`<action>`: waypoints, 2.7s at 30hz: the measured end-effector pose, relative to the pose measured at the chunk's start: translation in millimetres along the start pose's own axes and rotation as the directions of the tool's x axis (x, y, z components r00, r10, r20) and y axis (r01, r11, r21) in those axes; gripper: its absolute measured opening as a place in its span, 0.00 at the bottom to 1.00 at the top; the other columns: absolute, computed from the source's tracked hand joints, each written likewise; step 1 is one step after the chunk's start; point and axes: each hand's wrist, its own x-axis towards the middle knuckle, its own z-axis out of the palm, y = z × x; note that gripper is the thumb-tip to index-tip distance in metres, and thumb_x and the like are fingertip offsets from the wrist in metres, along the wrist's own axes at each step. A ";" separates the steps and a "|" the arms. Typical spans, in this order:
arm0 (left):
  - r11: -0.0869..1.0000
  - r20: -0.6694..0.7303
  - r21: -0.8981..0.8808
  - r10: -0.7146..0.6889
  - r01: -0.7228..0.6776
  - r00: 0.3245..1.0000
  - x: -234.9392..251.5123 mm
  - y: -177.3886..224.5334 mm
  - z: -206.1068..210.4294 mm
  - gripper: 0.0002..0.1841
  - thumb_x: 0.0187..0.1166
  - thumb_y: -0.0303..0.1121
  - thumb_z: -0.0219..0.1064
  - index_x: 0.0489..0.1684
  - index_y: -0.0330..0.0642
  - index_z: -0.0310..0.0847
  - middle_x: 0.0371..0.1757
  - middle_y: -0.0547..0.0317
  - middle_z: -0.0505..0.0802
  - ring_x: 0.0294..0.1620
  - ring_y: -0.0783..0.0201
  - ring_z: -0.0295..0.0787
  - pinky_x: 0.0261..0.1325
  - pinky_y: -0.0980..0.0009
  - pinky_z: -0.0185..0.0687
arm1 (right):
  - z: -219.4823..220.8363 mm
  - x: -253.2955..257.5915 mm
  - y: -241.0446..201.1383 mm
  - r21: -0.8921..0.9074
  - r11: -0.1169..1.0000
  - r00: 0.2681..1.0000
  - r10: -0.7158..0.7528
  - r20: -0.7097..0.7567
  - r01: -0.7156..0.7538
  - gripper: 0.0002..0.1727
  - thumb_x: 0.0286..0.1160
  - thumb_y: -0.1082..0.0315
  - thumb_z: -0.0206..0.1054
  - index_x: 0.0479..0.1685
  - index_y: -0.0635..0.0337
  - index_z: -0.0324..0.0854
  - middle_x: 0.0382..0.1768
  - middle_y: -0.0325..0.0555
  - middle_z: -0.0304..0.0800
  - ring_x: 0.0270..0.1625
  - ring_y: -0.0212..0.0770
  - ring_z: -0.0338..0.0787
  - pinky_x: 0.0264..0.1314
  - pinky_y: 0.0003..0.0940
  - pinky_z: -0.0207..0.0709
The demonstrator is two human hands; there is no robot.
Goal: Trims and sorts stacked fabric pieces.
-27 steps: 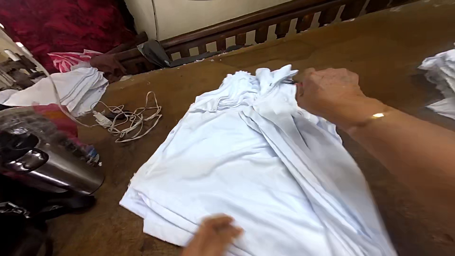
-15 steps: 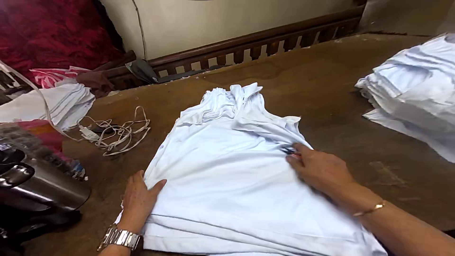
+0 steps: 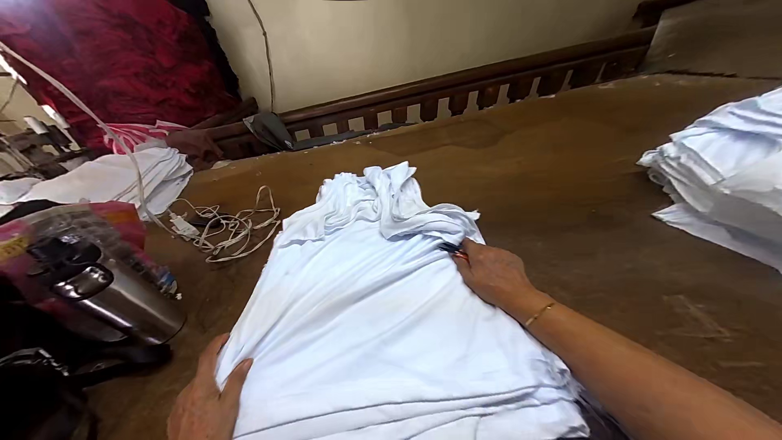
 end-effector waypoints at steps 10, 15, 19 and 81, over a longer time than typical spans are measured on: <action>0.967 0.001 0.234 0.105 -0.103 0.994 -12.9 -16.5 -65.0 0.31 0.74 0.33 0.70 0.79 0.34 0.74 0.75 0.15 0.73 0.77 0.18 0.66 0.68 0.23 0.62 | -63.1 -44.4 -13.4 0.577 0.810 0.938 -0.272 0.213 0.103 0.10 0.76 0.62 0.71 0.44 0.59 0.88 0.30 0.48 0.86 0.34 0.46 0.86 0.40 0.50 0.80; 0.798 -0.048 -0.258 0.553 -0.545 0.832 -39.8 78.0 -38.5 0.15 0.80 0.36 0.70 0.54 0.34 0.89 0.58 0.34 0.89 0.63 0.49 0.86 0.64 0.58 0.84 | -94.9 -138.3 19.1 0.660 0.726 0.858 -0.452 0.245 0.194 0.21 0.63 0.46 0.80 0.53 0.42 0.88 0.31 0.27 0.87 0.30 0.22 0.81 0.33 0.24 0.78; 0.659 0.003 -0.442 0.680 -0.609 0.733 -71.9 163.1 37.6 0.15 0.77 0.42 0.72 0.57 0.49 0.92 0.62 0.49 0.90 0.65 0.53 0.85 0.63 0.55 0.84 | -75.2 -166.5 26.5 0.519 0.805 0.884 -0.431 0.181 0.286 0.11 0.78 0.58 0.67 0.52 0.50 0.86 0.33 0.40 0.90 0.36 0.38 0.90 0.40 0.43 0.84; 0.372 0.229 -0.905 0.024 0.204 0.973 -124.2 165.6 25.2 0.19 0.60 0.11 0.75 0.54 0.25 0.88 0.46 0.43 0.95 0.30 0.56 0.96 0.30 0.63 0.98 | -59.9 -233.9 -52.9 0.936 0.333 0.957 -0.289 -0.015 0.115 0.13 0.77 0.60 0.73 0.48 0.60 0.86 0.25 0.37 0.83 0.23 0.22 0.75 0.23 0.17 0.69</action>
